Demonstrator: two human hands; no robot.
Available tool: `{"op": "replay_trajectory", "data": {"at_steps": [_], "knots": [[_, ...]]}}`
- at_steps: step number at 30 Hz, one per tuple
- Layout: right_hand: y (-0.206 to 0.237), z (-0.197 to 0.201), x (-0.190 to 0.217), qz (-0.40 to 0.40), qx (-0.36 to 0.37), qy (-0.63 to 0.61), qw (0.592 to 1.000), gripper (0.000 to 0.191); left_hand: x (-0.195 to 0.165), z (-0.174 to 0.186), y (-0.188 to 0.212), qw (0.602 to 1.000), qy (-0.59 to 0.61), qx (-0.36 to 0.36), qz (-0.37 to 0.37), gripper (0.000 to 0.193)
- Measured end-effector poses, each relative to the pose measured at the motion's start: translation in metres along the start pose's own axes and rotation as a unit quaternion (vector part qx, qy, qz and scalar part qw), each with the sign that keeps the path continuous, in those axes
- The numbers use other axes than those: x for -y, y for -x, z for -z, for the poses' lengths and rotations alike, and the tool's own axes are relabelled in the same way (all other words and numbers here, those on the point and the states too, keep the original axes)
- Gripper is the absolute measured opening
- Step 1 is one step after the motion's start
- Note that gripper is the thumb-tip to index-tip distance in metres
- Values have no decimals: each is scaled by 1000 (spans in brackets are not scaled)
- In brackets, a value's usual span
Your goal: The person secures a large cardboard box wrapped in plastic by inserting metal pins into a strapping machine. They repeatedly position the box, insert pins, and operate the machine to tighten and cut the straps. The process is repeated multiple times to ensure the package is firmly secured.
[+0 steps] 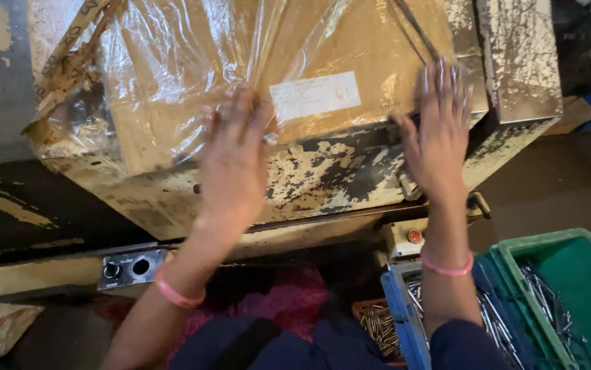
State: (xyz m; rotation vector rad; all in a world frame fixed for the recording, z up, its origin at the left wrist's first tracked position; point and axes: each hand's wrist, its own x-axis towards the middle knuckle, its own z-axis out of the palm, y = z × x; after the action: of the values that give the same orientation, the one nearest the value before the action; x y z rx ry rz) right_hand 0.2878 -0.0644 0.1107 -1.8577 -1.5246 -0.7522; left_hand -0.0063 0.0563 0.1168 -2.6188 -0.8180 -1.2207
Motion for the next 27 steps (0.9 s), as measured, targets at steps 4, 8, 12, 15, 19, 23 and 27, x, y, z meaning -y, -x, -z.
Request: {"op": "replay_trajectory", "data": {"at_steps": [4,8,12,15,19,23,27], "knots": [[63,-7,22,-85,-93,-153,980,53,-58,-25,6,991,111,29,-66,60],[135,-19,27,-144,-34,-477,867,46,-112,-57,5,959,259,67,-95,57],[168,-44,10,-247,-44,-500,829,34,-147,-91,0,912,377,129,-96,47],[168,-43,-9,-319,-83,-591,737,20,-157,-121,-2,877,451,145,-79,47],[157,-12,-20,-316,-87,-559,762,22,-168,-174,4,795,577,160,96,44],[145,16,-21,-325,-111,-606,717,20,-180,-230,12,803,540,206,146,55],[150,28,-29,-335,-134,-611,705,22,-203,-273,12,667,661,265,220,45]]}}
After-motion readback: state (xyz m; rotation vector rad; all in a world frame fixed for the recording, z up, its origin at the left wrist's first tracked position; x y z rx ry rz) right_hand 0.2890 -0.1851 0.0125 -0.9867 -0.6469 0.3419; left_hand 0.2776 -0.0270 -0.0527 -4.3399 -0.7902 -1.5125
